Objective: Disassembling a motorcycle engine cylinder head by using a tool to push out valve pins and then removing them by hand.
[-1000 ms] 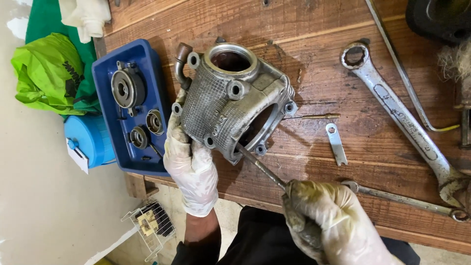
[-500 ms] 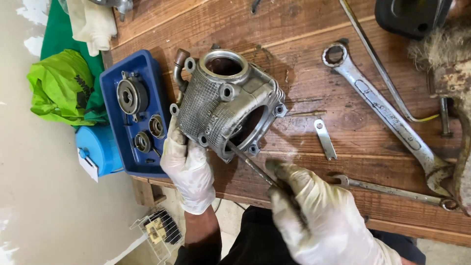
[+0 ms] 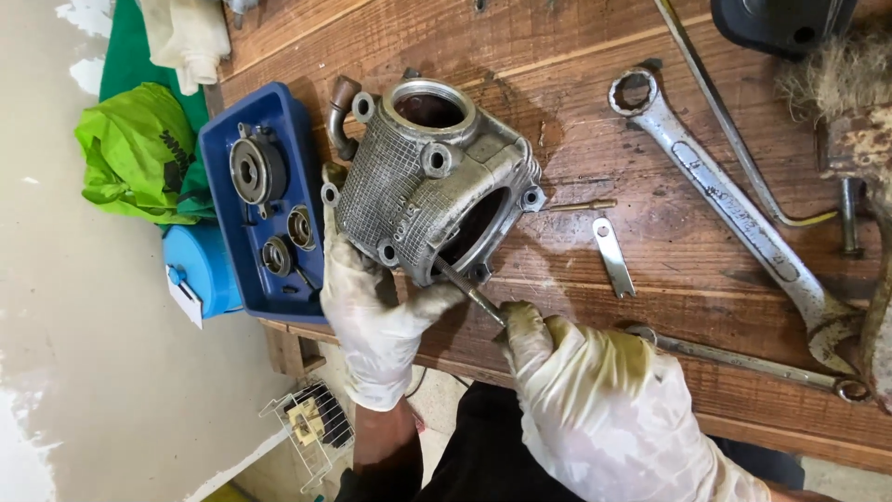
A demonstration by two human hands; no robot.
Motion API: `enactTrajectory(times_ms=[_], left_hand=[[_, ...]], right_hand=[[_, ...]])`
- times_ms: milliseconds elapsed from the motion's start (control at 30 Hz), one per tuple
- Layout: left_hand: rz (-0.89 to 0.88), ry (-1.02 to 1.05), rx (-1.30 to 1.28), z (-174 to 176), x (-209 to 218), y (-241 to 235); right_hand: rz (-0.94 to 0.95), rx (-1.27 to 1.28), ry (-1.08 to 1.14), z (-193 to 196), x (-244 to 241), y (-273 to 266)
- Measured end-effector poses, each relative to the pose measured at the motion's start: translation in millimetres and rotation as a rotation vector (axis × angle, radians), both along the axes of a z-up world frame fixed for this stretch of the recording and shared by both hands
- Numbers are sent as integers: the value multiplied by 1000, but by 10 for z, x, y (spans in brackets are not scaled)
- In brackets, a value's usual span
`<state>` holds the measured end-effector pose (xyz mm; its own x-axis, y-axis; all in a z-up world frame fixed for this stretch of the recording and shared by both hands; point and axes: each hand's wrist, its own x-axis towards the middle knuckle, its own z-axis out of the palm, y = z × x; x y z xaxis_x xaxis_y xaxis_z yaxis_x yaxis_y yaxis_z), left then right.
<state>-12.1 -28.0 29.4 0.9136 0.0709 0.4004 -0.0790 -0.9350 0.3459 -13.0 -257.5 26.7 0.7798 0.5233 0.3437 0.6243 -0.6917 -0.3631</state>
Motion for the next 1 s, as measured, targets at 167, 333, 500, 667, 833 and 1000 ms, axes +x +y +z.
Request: enactTrajectory(times_ms=[167,333,500,667,833,1000], left_hand=[[109,29,-30,24,-24,-47],[72,29,-269,19,-33,-71],[101,38,-262,45,-13,-80],[116,67,-454,42,-30,-75],[91,27,-317,-47,-39,-16],[106,33,-501,23,-6,-131]], right_hand=[[81,249,523,-6,113,23],[116,737,832,137,229,-43],[55,835,957,263,313,-7],[86,855,902,219,227,48],[-19,853,1040,204,219,49],[-1,827,1002,197,271,-15]])
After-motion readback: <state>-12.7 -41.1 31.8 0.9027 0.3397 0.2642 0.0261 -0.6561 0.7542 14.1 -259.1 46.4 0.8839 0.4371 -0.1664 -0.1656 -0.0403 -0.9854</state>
